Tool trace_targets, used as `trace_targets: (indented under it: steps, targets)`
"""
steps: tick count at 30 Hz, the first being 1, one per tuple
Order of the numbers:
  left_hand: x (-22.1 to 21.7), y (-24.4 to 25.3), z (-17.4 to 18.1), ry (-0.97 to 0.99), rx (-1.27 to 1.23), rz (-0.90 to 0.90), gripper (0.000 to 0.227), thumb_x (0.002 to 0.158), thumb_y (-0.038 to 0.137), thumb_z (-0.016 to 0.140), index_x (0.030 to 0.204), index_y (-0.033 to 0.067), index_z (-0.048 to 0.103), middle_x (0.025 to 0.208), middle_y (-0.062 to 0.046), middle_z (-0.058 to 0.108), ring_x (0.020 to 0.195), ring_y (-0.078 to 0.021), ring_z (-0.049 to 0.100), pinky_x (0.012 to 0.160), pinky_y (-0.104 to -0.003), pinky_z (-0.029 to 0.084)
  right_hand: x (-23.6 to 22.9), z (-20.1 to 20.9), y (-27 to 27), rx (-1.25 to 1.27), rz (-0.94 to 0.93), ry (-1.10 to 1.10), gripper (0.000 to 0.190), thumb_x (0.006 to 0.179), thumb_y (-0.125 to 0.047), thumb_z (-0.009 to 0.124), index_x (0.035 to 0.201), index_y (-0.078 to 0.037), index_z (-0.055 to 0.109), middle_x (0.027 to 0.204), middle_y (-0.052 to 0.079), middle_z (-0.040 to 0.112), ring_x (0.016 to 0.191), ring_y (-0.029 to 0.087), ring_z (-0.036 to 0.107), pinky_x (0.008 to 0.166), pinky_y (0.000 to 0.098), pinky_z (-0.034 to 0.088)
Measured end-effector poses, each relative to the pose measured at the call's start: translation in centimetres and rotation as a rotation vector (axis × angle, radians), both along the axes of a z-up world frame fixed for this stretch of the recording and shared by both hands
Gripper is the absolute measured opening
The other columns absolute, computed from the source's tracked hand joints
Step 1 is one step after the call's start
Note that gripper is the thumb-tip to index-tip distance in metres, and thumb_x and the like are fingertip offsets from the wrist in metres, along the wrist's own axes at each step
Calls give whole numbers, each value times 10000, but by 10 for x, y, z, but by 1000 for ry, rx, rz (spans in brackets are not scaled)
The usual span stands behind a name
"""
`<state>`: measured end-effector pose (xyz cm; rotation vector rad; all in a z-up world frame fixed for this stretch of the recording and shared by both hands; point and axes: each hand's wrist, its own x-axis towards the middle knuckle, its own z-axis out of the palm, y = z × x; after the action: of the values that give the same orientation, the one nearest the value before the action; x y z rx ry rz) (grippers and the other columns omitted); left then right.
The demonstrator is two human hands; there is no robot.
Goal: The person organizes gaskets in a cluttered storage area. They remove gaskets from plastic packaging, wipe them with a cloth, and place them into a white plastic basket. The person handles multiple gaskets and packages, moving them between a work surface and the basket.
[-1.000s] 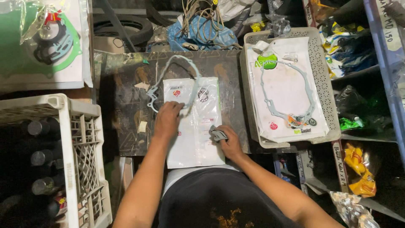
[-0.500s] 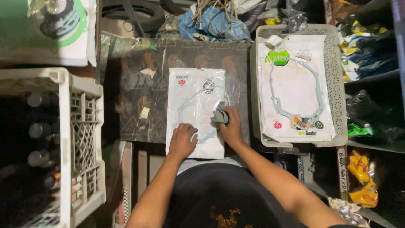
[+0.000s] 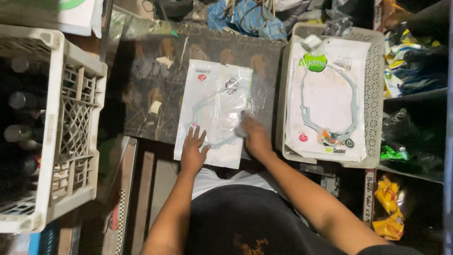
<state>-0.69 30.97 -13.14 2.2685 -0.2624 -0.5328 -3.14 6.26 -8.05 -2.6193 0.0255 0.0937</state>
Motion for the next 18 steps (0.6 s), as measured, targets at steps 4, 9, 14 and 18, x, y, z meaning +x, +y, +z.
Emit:
trace_targets:
  steps: [4,9,14,18]
  targets:
    - [-5,-1,-3,11,16,-13,566,978,247,686,1512,157,520,1656,-124,352,1576,-303,192,1298,-435,125,-19,-23,-5,-96,-66,-47,581,872,62,575,1451,43,532,1527,258,493,1461,391,412,1261,473,242]
    - [2,5,-10,-34,78,-64,585,993,334,658,1534,190,487,1673,-79,324,1581,-280,176,1295,-439,120,-33,-48,40,30,420,-67,690,786,-9,592,1466,-119,556,1553,104,514,1483,318,408,1248,470,273]
    - [19,22,5,-27,133,-162,465,1060,368,533,1505,234,522,1646,-20,376,1569,-205,230,1294,-433,89,1,-37,-7,47,1,-109,558,843,89,494,1375,-9,628,1427,228,597,1387,389,500,1245,472,287]
    - [30,41,-8,-76,165,-275,441,1063,433,514,1465,261,569,1603,17,450,1539,-152,312,1286,-426,146,14,-45,-26,-30,-248,-113,615,905,86,485,1510,-25,504,1559,225,468,1463,371,410,1278,458,235]
